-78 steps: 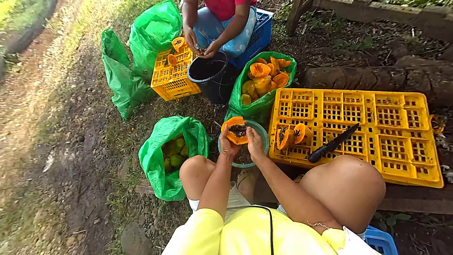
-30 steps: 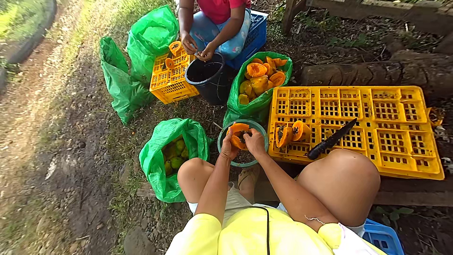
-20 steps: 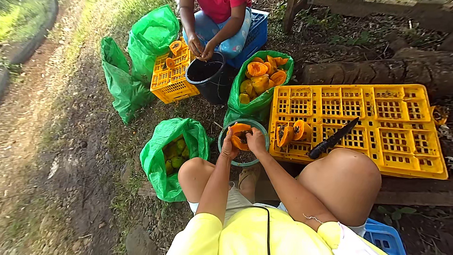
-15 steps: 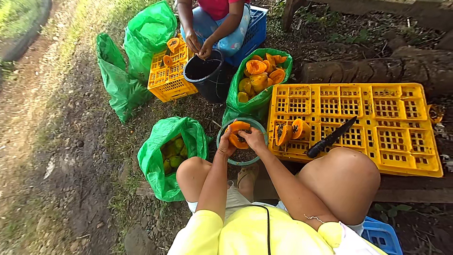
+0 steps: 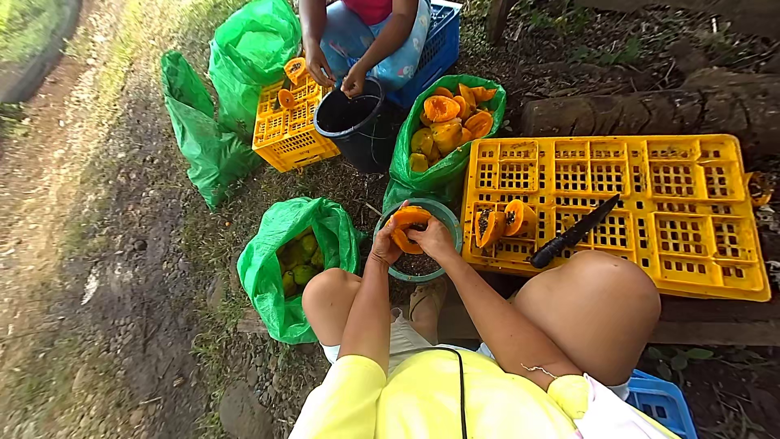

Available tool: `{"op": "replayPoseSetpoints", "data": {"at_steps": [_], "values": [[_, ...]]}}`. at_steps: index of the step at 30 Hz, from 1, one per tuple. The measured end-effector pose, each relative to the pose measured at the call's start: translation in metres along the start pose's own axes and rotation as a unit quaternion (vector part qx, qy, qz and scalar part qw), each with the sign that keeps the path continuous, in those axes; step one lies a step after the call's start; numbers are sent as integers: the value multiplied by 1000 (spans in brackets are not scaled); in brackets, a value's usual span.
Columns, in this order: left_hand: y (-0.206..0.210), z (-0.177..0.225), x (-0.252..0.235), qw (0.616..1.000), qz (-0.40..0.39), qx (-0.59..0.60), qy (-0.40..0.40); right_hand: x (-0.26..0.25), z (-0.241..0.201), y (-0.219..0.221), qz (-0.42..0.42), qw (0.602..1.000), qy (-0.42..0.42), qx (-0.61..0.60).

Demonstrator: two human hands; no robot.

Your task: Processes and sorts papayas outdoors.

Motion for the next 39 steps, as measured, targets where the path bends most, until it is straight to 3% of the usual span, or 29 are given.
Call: {"op": "replayPoseSetpoints", "data": {"at_steps": [7,12,16,25,31,39], "values": [[-4,3,-1,999,-32,3,8,-2,-4,-4,-25,999,16,-44],[-2,-1,-1,1000,-17,9,-1,0,-6,-3,6,1000,4,17],[-2,1,-3,999,-29,1,15,2,-1,-6,19,1000,1,-21],[8,-1,1,999,33,6,16,1,-6,-1,50,998,-36,12],[7,0,3,997,74,6,15,1,-2,-3,55,996,-36,-52],[2,-7,3,994,109,2,-18,-1,-1,-5,47,998,-25,-16]]}}
Point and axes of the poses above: each hand's wrist, its own x-axis away from the middle knuckle, its own y-axis out of the palm, z = x × y, the point moved 7 cm from there along -x, towards the middle knuckle, and after that the axes turned 10 degrees about z, right-handed, at the moved point
